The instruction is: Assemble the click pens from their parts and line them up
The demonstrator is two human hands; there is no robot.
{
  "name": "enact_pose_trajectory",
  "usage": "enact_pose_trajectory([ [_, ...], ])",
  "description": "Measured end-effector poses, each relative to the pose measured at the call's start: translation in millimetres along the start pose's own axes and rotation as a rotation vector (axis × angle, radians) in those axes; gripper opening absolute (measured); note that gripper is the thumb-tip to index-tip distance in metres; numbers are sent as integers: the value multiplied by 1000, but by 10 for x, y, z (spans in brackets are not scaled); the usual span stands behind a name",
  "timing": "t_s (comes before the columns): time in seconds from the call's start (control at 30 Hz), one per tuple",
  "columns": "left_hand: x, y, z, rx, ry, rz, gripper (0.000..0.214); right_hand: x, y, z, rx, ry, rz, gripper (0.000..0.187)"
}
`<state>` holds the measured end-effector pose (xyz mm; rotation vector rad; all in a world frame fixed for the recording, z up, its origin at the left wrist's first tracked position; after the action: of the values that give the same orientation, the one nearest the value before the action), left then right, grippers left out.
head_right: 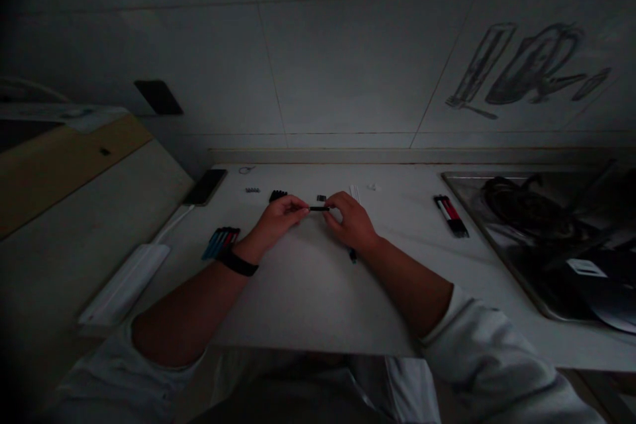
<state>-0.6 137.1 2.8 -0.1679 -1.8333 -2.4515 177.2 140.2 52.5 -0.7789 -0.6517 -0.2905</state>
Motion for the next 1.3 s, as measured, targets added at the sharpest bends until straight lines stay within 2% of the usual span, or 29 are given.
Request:
enact_pose_trajectory([
  [0.2,-4,33,-9,2,5,-23,21,-13,17,-4,8,-16,9,19],
  [0.37,-7,14,0,-11,1,-19,22,-21,13,-4,23,-21,-14,11],
  [0.5,-7,-16,-1,1,-2,8,23,-23,24,-3,16,-29,-7,23],
  [0.67,-15,-7,-2,-3,-4,-5,21,-28,6,-9,53,-32,-9,9],
  [0.87,-18,3,-5,-3,-8,17,24,-39,57,-4,60,-26,-8,22],
  [1.0,-19,-29,0,-2,-9,22,24,-34,21,-10,93,-18,-8,11],
  [1.1,-19,-59,8,-9,-19,31,24,-23,5,-11,90,-19,-1,17],
  [1.2,-16,-42,7,-46,-29,73,21,-15,-16,-13,111,-18,5,18],
  [1.3,-39,109,-19,-167,-52,225,24,-30,-15,-10,120,-29,-32,13],
])
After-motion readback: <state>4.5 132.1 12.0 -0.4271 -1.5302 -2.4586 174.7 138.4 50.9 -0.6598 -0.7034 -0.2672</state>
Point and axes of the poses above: each hand's wrist, its own z-axis towards the middle knuckle, its own x-axis out of the back of the hand, y = z × x, the point moved 10 cm from there along z, towards the middle knuckle, and after that the axes turned 8 degrees about -x, right-handed, at the moved point
